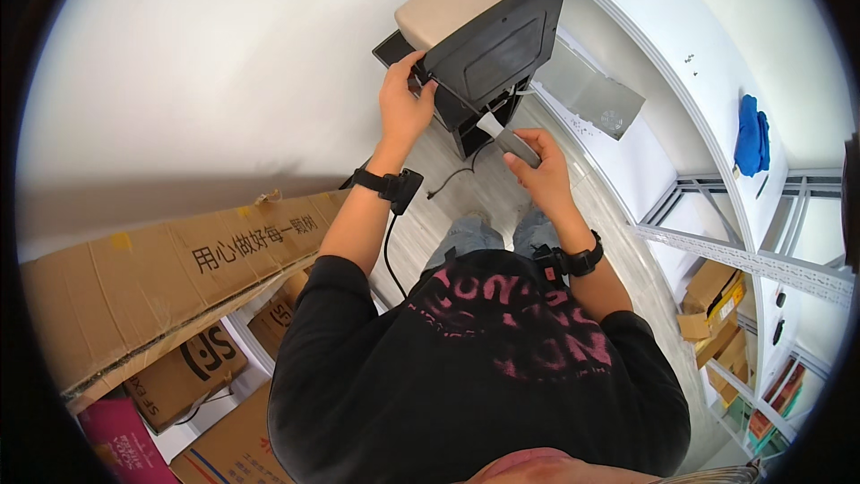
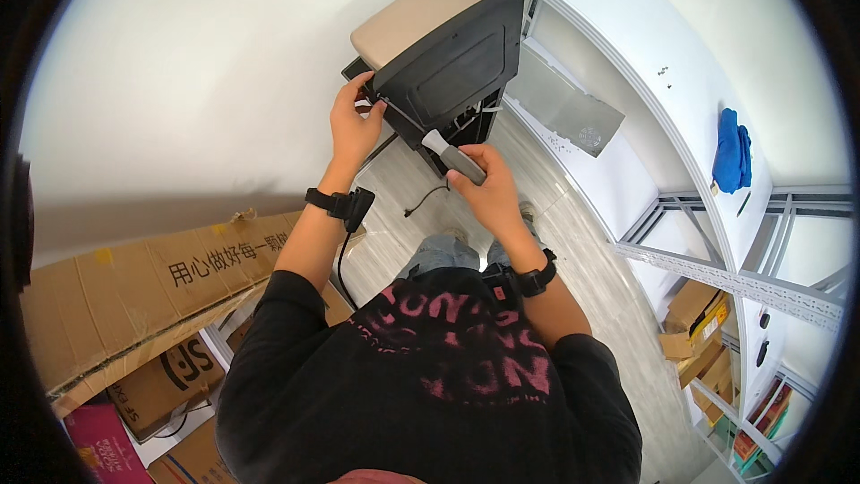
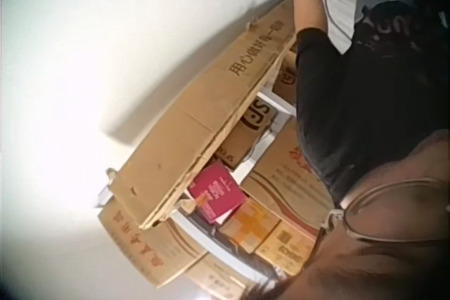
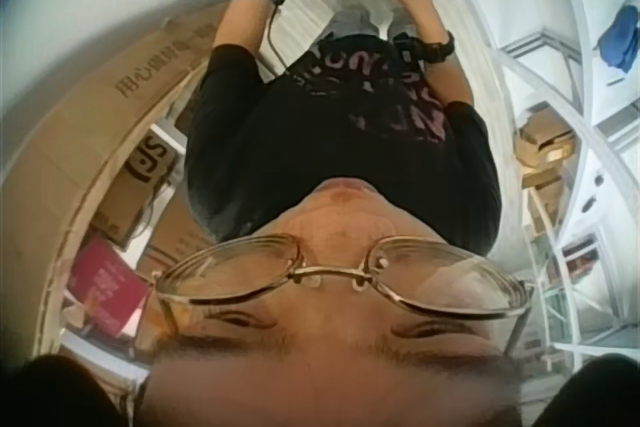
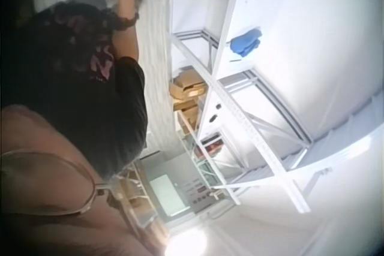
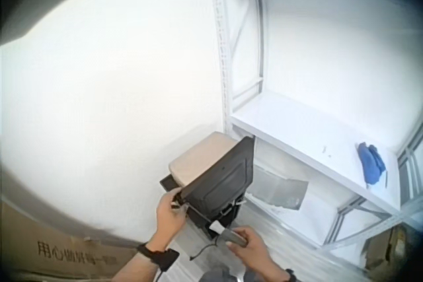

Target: The person wipes the interior of a black electronic device with a blue cloth, then uses a screwdriver to fasten screws into the device's casing. The person handles the device and a metal plate during the process.

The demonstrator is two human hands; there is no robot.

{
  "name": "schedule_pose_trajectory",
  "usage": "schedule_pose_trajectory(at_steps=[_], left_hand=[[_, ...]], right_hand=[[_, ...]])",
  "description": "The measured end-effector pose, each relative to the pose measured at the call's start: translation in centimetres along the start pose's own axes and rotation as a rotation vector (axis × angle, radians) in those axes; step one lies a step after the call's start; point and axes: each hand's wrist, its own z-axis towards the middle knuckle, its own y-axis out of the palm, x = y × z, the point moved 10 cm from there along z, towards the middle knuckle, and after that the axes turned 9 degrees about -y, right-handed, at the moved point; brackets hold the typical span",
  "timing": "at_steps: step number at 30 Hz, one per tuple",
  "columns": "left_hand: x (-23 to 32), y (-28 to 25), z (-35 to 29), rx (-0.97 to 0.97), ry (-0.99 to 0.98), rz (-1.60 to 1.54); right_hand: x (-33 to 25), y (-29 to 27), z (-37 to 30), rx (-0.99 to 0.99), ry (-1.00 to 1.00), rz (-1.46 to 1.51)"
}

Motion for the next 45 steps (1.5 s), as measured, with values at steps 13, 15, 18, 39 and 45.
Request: schedule_pose_trajectory(at_steps=[13, 15, 18, 39, 45], left_hand=[[0.1, -0.3, 0.1, 0.095, 0.016, 0.076], [0.0, -0.2, 0.2, 0.092, 0.009, 0.080], [0.0, -0.5, 0.3, 0.100, 0.045, 0.107], [-0.3, -0.4, 0.9, 0.057, 0.038, 0.120], [-0.2, -0.1, 0.8, 0.029, 0.031, 0.158]], right_hand=[[-4.3, -1.5, -0.6, 0.158, -0.192, -0.436], [-3.7, -1.5, -0.3, 0.129, -0.136, -0.451], [-5.4, -1.0, -0.4, 0.188, -0.290, -0.495], [-3.1, 0.0, -0.9, 0.110, -0.141, -0.481], [-6.0, -0.2, -2.3, 0.322, -0.448, -0.416]])
